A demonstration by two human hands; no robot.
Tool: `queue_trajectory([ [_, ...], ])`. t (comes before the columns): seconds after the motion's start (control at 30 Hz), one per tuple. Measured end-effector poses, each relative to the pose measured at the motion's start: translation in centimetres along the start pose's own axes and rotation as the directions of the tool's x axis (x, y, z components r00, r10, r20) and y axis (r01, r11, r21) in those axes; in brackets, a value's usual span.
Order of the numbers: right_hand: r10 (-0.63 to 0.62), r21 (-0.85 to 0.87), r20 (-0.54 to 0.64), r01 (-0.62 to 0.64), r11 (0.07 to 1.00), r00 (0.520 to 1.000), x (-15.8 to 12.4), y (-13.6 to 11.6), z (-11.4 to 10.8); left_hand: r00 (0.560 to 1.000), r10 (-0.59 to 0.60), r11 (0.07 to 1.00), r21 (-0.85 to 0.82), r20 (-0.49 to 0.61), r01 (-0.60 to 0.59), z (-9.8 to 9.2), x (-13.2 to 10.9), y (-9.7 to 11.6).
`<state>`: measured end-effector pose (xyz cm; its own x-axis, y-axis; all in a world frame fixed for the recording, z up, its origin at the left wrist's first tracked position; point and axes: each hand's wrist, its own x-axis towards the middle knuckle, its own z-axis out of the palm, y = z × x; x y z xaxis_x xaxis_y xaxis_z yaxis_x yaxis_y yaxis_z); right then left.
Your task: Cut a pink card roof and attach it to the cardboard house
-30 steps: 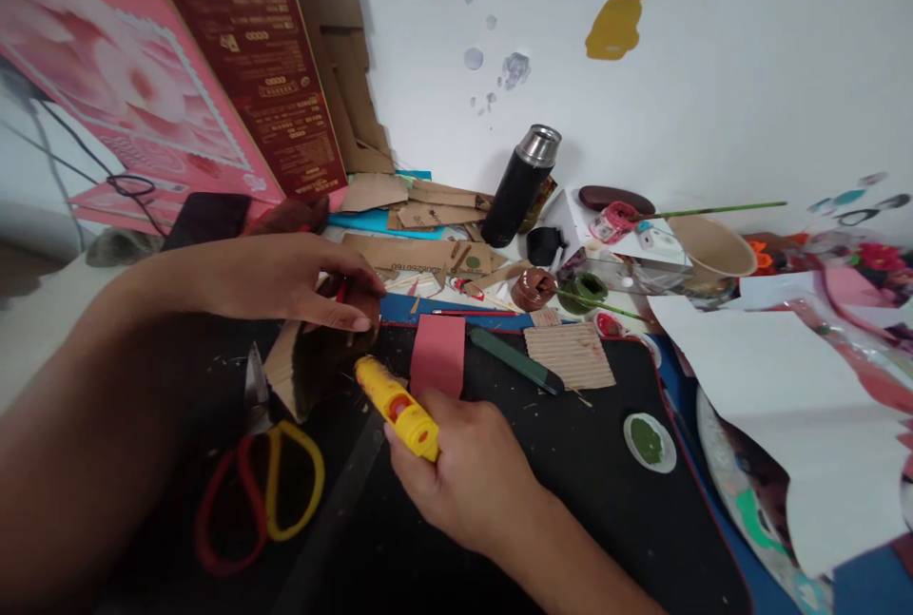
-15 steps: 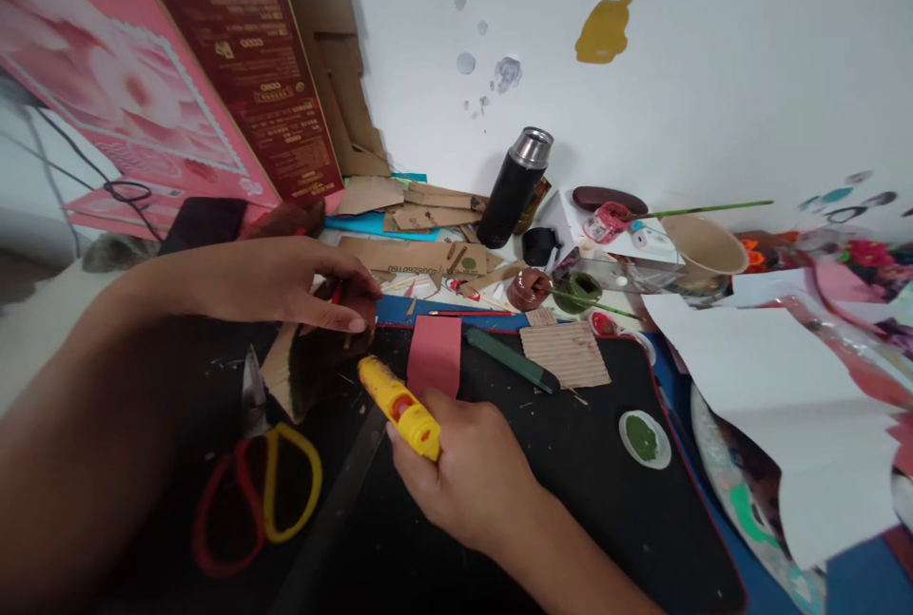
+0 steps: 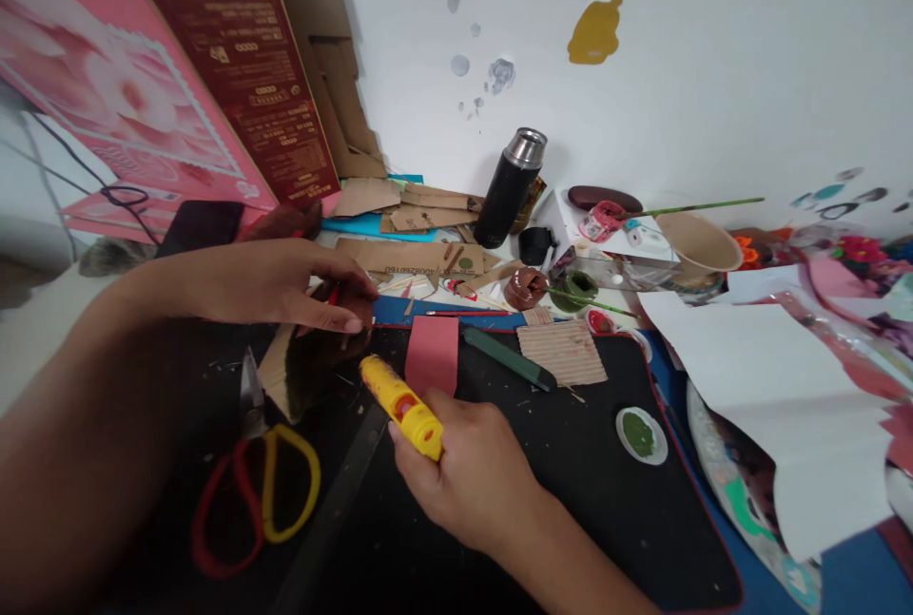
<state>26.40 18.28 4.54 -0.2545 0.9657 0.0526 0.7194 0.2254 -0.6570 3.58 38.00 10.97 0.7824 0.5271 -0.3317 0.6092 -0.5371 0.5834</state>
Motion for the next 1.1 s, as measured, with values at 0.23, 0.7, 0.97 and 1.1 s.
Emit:
queue_trajectory([
  [0.23, 0.003, 0.006, 0.009, -0.003, 1.0, 1.0, -0.08, 0.04, -0.16, 1.0, 0.011, 1.0, -0.001, -0.009, -0.011, -0.04, -0.03, 0.13],
  [0.7, 0.008, -0.024, -0.005, -0.008, 1.0, 1.0, -0.39, 0.28, -0.26, 1.0, 0.013, 1.0, -0.023, 0.005, -0.013, 0.12, 0.09, -0.28],
  [0.97, 0.032, 0.04, -0.011, -0.032, 0.999, 0.999, -0.31, 0.16, -0.46, 1.0, 0.001, 1.0, -0.026, 0.01, -0.001, 0.09, 0.07, -0.24],
  [1.1, 0.044, 0.065, -0.032, -0.042, 0.997, 0.999, -0.29, 0.17, -0.55, 1.0, 0.012, 1.0, -0.017, 0.006, -0.012, 0.07, 0.09, -0.3],
])
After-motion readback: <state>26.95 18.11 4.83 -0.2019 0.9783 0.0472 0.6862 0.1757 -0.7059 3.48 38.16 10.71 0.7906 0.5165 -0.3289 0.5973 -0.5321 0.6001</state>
